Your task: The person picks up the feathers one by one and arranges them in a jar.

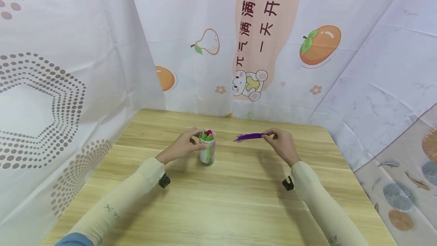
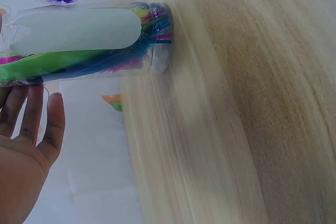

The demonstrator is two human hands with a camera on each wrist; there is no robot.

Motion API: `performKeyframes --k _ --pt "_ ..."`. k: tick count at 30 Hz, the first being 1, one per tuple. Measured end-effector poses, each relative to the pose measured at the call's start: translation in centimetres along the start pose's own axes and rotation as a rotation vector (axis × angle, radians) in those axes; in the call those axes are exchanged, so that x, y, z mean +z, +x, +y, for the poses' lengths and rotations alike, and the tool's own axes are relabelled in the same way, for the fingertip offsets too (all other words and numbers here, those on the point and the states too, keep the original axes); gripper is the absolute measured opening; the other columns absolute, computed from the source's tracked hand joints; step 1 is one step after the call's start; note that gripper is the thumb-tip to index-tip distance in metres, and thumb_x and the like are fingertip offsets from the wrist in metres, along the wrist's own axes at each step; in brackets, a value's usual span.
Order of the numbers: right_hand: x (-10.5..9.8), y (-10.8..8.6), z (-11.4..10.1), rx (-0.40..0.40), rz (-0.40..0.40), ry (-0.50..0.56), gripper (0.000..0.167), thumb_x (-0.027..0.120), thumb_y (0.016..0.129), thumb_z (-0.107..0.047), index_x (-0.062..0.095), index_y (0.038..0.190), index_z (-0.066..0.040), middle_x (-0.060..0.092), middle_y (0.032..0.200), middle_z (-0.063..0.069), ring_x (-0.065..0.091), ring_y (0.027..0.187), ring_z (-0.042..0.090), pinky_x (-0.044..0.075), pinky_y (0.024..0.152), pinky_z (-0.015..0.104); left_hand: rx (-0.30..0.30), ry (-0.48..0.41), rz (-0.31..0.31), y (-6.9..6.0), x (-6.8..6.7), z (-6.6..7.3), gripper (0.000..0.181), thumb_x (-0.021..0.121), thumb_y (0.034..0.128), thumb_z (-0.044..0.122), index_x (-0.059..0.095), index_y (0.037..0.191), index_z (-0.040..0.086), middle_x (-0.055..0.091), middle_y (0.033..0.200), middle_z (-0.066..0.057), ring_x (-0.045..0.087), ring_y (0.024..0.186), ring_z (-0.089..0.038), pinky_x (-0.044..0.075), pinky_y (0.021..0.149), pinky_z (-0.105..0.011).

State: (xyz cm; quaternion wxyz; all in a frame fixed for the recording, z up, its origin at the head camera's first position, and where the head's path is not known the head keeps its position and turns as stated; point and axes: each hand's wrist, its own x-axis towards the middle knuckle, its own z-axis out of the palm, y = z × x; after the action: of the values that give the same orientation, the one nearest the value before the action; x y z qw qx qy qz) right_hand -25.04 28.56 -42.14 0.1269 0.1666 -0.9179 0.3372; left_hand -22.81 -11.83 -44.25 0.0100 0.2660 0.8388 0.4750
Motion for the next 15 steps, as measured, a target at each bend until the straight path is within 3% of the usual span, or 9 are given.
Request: performKeyframes --k 7,15 --pt "0.0 -0.1 -1.1 -0.041 0.029 -0.003 0.01 0.077 0.095 -0.02 0.079 0.101 -0.013 0.07 0.078 0.003 0.045 0.056 0.014 0.036 0.049 0.027 0.003 -0.002 -0.007 0.0 0.2 -0.1 0.058 0.076 0.0914 0.05 0.062 0.14 0.022 0.061 0.119 0.007 0.056 0.112 -0.013 0.055 0.086 -0.035" --pt "-0.2 0.5 -2.2 -0.06 0.061 0.001 0.011 0.078 0.095 -0.022 0.079 0.099 -0.012 0.061 0.069 -0.001 0.043 0.057 0.013 0.033 0.049 0.026 0.02 -0.002 0.003 0.1 0.1 -0.2 0.058 0.075 0.092 0.05 0.061 0.141 0.023 0.062 0.121 0.003 0.056 0.112 -0.014 0.055 0.085 -0.036"
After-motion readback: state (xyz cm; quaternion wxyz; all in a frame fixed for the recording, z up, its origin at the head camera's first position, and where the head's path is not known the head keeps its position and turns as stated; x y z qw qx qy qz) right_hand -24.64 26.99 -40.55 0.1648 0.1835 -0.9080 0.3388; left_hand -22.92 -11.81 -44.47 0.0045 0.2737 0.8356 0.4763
